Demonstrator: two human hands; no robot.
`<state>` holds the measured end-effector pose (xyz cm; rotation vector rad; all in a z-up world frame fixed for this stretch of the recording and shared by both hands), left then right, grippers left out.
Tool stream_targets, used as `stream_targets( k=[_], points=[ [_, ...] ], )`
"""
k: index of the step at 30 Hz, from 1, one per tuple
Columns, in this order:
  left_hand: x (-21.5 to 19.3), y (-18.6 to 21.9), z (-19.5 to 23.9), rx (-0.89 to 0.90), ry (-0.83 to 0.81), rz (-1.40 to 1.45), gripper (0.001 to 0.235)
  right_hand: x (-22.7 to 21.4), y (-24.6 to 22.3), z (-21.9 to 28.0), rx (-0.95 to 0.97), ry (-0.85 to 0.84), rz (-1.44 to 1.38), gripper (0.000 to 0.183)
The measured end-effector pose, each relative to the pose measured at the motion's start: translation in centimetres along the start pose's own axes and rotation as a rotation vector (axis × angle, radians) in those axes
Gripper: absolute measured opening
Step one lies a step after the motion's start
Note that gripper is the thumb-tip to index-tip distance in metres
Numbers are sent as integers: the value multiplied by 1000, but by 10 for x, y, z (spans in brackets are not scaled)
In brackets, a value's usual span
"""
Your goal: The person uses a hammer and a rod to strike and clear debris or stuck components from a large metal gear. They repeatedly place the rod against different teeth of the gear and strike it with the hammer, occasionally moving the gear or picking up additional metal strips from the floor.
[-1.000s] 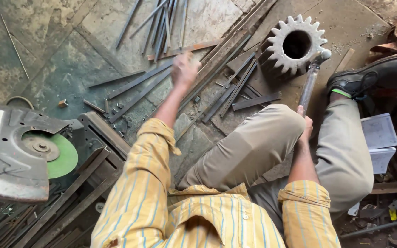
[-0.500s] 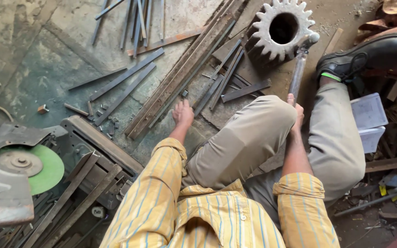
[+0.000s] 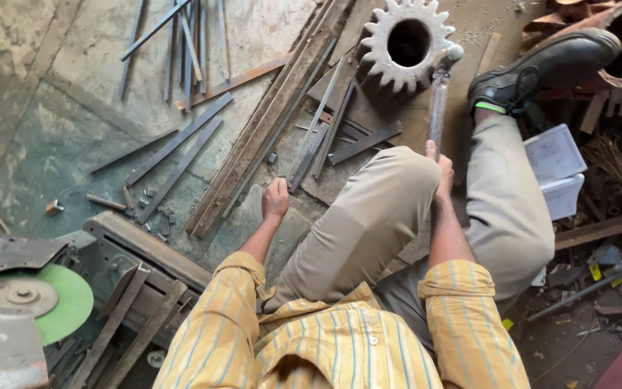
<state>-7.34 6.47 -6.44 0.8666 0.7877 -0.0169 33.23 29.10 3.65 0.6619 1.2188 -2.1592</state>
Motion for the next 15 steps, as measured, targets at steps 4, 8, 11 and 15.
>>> stream_targets(
  k=[4,8,11,15],
  points=[
    [11,80,-1,229,-64,198,35,5,20,-15,-7,34,-96,74],
    [47,117,-2,177,-418,333,35,3,19,-26,-119,16,-359,78],
    [55,110,4,178,-444,204,35,-24,-19,-16,-258,47,-581,72],
    [69,87,6,52,-557,179,36,-104,-115,13,-701,77,-930,61]
  ],
)
Point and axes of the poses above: each hand's wrist, its own z-axis away from the middle knuckle, its own x-axis out of the palm, y = z × x, the point moved 8 cm from there along -z, towards the middle knuckle, and after that the axes turned 4 degrees about -x, right-handed, at the moved point
